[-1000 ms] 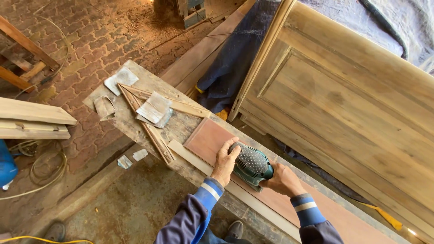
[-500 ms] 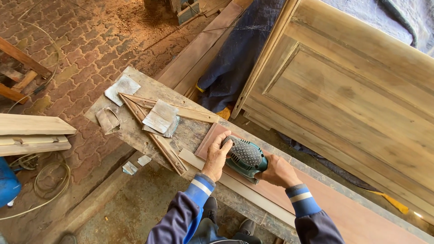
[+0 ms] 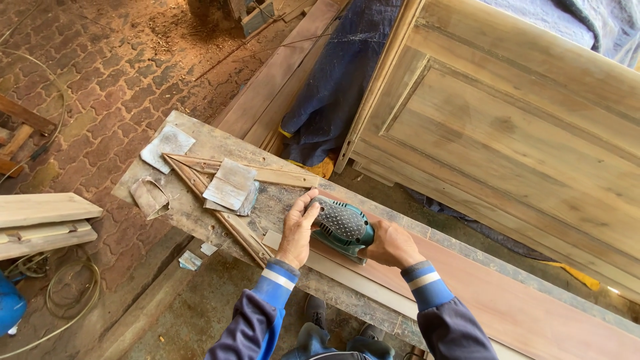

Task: The recorder is sanding a long wood plank using an orbital sander and manual sandpaper strips to achieve a smooth finish.

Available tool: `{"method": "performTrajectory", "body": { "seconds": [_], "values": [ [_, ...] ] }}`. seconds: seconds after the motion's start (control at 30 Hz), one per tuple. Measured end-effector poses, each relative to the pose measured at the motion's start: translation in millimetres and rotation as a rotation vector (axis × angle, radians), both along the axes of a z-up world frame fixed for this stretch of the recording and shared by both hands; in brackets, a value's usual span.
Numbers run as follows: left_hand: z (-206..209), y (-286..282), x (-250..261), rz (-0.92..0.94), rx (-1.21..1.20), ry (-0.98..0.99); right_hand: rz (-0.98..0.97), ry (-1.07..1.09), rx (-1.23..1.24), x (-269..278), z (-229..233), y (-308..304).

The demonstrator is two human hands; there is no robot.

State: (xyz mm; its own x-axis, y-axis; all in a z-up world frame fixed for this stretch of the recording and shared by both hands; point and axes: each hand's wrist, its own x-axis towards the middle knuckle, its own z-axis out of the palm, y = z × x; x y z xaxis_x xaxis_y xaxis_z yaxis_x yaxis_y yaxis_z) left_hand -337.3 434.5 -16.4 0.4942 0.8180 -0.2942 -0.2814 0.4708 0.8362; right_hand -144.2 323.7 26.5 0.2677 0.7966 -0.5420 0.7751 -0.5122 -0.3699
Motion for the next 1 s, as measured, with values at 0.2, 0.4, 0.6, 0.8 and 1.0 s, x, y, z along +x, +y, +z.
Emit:
{"method": "performTrajectory", "body": {
  "seconds": [0.2,0.4,0.6,0.8,1.0],
  "values": [
    [11.2,14.6,-16.4,0.025,0.002,0.029,0.015,-0.013,-0.014,-13.9,-10.8,18.0],
    [10.7,29.3,-36.1,0.067,0.003,0.066,0.027,0.026,0.029,-35.7,-22.0,37.5],
    [36.1,43.8,-63.3,0.070,0.076,0.184,-0.026,-0.007,0.153,-68.1,22.3,47.9],
    [-23.9,60.5,-103.4,-0.037,-0.041,0.067,-0.088,0.050,0.315,-72.3,-0.5,0.4],
    [-9.0,-5.8,-25.9,-0.233,-0.098,0.180,-0.140,0.093,0.287,-10.3,33.0,-99.6]
  ]
}}
